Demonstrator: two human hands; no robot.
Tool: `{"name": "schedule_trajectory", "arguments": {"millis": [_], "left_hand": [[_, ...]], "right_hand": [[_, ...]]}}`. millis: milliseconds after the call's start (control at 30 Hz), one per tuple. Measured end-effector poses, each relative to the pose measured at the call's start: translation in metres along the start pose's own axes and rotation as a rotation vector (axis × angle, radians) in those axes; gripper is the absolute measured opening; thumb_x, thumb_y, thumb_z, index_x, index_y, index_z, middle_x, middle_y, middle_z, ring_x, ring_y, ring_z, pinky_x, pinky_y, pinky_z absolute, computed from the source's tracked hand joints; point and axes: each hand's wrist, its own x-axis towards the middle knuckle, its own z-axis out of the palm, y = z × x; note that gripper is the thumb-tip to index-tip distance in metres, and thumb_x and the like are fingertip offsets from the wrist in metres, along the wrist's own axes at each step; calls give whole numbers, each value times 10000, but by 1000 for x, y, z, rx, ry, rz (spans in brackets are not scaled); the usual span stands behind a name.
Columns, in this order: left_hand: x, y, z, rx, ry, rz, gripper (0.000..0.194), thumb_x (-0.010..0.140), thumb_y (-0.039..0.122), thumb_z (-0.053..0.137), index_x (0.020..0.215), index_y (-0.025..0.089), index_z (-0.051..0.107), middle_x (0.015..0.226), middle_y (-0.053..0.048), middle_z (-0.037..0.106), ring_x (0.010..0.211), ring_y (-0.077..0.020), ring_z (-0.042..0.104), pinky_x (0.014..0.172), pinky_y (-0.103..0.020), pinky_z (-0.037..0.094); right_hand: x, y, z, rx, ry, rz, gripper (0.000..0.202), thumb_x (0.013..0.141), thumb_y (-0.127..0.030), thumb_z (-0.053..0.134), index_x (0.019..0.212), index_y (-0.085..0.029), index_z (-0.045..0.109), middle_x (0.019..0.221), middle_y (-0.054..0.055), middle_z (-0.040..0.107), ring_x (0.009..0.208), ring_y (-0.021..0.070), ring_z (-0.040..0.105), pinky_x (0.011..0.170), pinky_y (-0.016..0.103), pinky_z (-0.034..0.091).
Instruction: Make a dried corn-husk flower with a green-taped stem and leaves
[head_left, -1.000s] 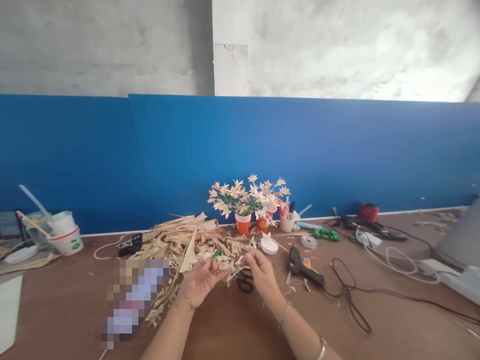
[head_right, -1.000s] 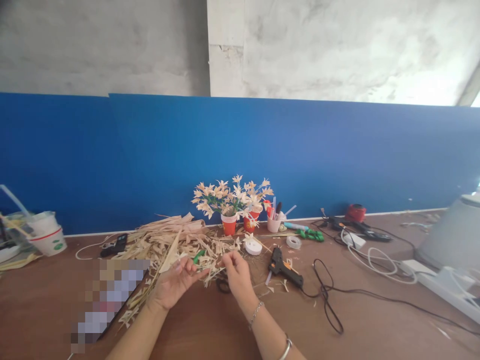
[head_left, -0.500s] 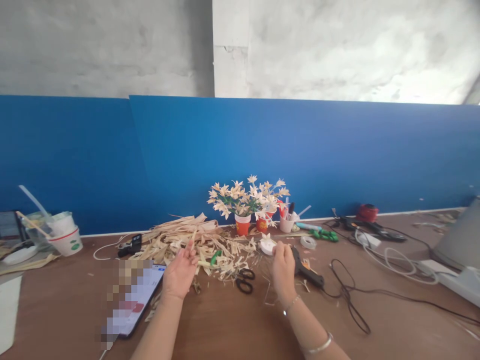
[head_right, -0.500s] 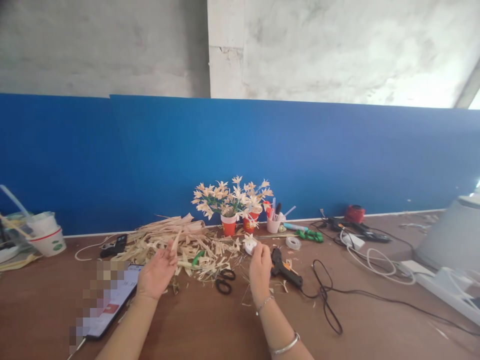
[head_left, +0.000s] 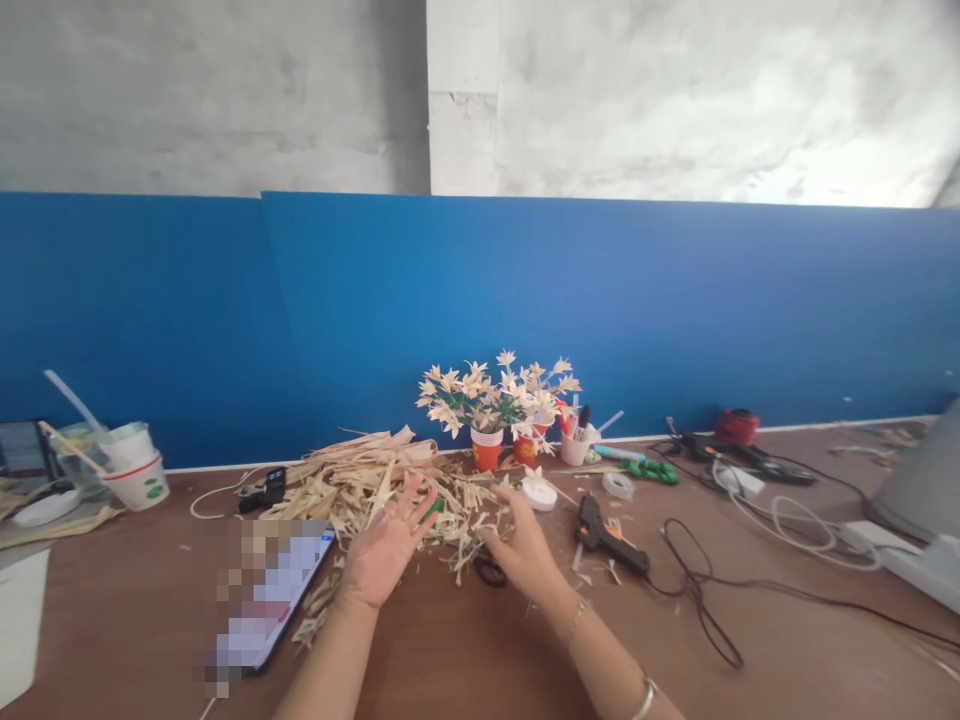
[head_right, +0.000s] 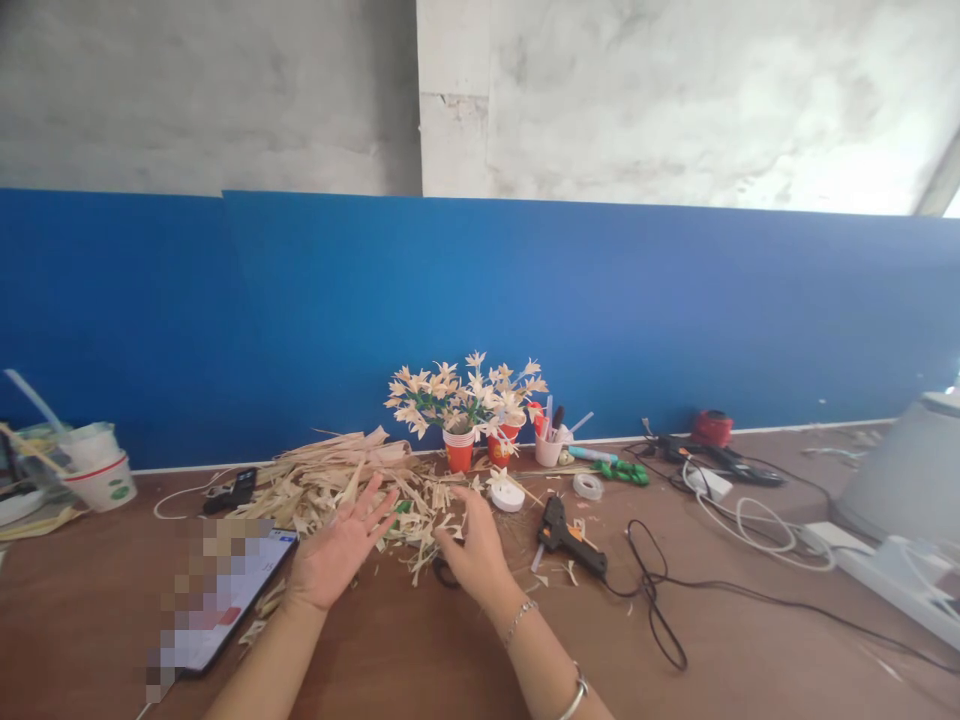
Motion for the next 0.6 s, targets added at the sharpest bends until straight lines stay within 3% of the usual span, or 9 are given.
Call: {"name": "schedule_trajectory", "arguments": {"millis": [67, 167, 267, 367, 400, 467, 600], "left_hand": [[-1, -4, 4, 16, -12, -20, 188, 676, 287, 665, 847, 212, 677, 1382, -45, 413, 1293, -321, 290, 1057, -501, 187], [-2, -10, 10, 33, -46, -68, 205, 663, 287, 674, 856, 218, 679, 1400, -45, 384, 1297, -332, 275, 1048, -504, 199], [-4, -18, 17, 41, -89, -110, 175, 663, 269, 672, 829, 213, 684, 1397, -58, 385, 1319, -330, 220, 1023, -516, 235], [-6, -27, 22, 42, -139, -175, 96, 651, 249, 678, 723, 186, 676, 1365, -79, 425, 1336, -325, 161, 1008, -513, 255], [-6, -29, 22, 35, -154, -193, 82, 649, 239, 678, 702, 177, 672, 1357, -86, 435, 1338, -325, 152, 1008, -512, 254], [-6, -30, 22, 11, -175, -201, 60, 659, 218, 666, 696, 171, 666, 1355, -86, 439, 1342, -322, 139, 1009, -523, 245], [-4, -22, 13, -27, -177, -137, 117, 691, 238, 640, 798, 198, 666, 1384, -49, 405, 1352, -305, 99, 1017, -573, 200]], "right_hand": [[-1, 0, 3, 22, -43, 37, 158, 678, -304, 668, 813, -223, 650, 1007, 61, 615, 955, 234, 534, 879, 380, 387], [-4, -1, 10, -5, -70, 69, 143, 714, -328, 636, 796, -215, 663, 897, 68, 631, 865, 232, 560, 809, 372, 417], [-8, -2, 17, -21, -60, 55, 271, 639, -320, 709, 891, -230, 664, 933, 72, 622, 896, 247, 543, 827, 384, 405], [-12, -4, 24, 18, -155, 16, 166, 594, -306, 743, 727, -227, 683, 957, 72, 616, 947, 251, 525, 852, 371, 391], [-12, -4, 25, 43, -190, 17, 113, 614, -310, 729, 653, -219, 674, 941, 69, 621, 937, 243, 531, 846, 358, 392], [-11, -4, 26, 97, -211, 52, 192, 685, -337, 667, 557, -197, 637, 879, 65, 634, 863, 214, 555, 801, 329, 404], [-3, 0, 16, 130, 14, 168, 353, 736, -469, 573, 554, -166, 573, 636, 21, 584, 605, 149, 505, 605, 266, 387]]}}
